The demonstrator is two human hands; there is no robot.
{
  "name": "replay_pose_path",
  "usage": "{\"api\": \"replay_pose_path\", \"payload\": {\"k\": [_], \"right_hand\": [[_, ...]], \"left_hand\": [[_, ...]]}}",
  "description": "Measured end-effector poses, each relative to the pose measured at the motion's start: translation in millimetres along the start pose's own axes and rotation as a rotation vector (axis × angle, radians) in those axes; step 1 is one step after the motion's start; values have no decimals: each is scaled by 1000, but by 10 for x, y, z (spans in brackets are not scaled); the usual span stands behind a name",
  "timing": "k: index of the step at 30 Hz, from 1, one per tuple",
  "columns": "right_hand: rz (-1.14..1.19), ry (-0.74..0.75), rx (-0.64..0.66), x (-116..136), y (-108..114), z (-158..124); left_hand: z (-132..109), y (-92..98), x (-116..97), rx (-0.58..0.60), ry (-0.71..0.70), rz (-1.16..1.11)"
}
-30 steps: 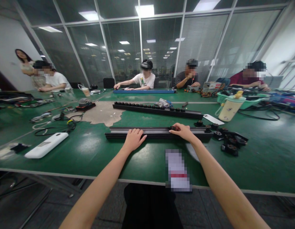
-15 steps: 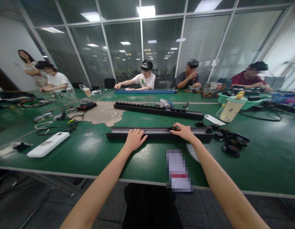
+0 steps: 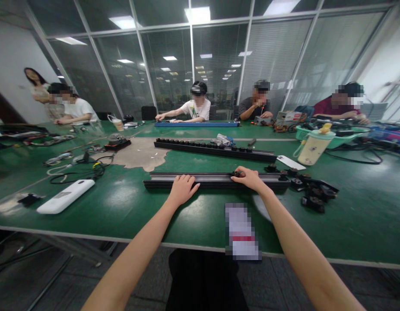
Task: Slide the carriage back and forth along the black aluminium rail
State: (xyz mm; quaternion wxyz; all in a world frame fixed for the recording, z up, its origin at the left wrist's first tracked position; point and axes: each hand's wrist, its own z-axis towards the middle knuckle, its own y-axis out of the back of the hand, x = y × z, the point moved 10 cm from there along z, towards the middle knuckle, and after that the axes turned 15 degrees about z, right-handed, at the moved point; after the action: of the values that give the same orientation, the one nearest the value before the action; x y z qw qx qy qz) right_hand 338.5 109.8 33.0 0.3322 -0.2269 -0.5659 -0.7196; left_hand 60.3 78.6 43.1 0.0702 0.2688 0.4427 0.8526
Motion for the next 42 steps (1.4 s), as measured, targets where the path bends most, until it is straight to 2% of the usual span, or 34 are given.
{"api": "replay_pose_path", "payload": {"k": [27, 32, 42], "right_hand": [[-78, 2, 8, -51, -3, 31], [-45, 15, 5, -77, 61, 1], [9, 22, -30, -96, 39, -15]], "left_hand": [[1, 21, -8, -4, -5, 4], [-9, 0, -2, -9, -5, 14], [-5, 0, -2, -4, -3, 5]]}}
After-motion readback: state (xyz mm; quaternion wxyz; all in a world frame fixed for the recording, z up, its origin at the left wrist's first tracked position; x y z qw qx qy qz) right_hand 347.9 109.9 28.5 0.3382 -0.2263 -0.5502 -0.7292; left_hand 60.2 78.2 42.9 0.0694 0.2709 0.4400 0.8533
